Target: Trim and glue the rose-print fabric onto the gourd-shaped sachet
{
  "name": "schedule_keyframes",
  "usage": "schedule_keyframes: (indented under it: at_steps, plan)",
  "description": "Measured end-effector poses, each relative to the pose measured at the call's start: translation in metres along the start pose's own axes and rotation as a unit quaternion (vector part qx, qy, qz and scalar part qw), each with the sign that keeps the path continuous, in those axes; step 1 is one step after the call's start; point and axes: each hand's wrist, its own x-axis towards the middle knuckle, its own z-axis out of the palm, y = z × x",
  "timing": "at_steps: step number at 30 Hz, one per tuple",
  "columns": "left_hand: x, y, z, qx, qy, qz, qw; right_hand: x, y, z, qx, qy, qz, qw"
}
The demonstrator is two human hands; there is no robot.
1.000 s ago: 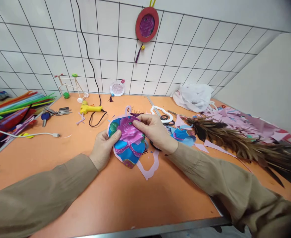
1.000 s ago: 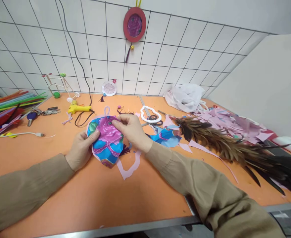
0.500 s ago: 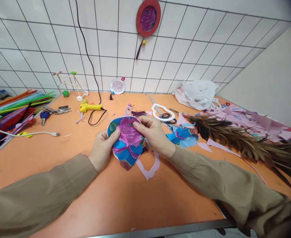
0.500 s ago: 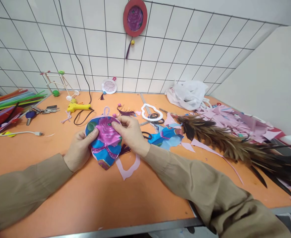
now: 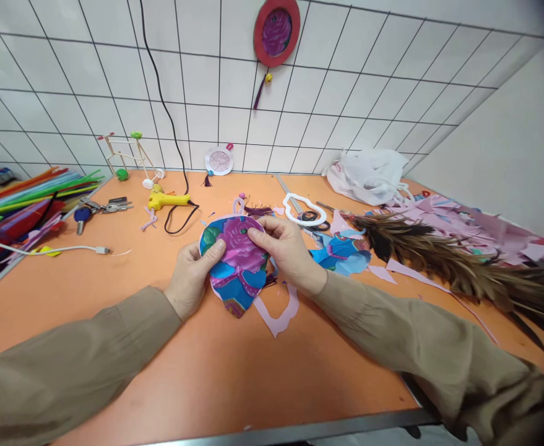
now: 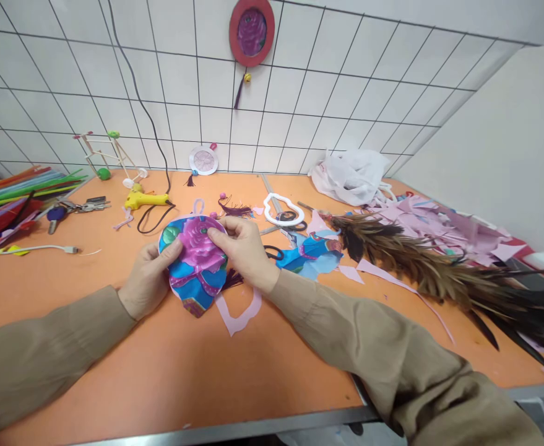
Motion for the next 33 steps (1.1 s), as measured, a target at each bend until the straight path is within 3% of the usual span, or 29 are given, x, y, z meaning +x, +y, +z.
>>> schedule_keyframes:
  at_steps: [12, 20, 29, 33]
  plan:
    - [0.0021, -0.0001, 0.0016, 0.002, 0.031, -0.005, 0.999, 0.0006, 0.0007, -0.002, 0.019, -0.035, -0.006, 0.999]
    - [0.0019, 0.0007, 0.0011, 0.009, -0.022, -0.022, 0.999, 0.0013, 0.0006, -0.0022, 0.0, -0.009, -0.002, 1.0]
    - [0.0077, -0.0025, 0.0033, -0.032, 0.028, 0.007, 0.999, -0.0044, -0.0033, -0.0014, 0.013, -0.064, 0.014, 0.998]
    - [0.0081, -0.0023, 0.003, -0.037, 0.011, 0.007, 0.999, -0.0042, -0.0006, -0.0008, 0.001, -0.047, 0.013, 0.999]
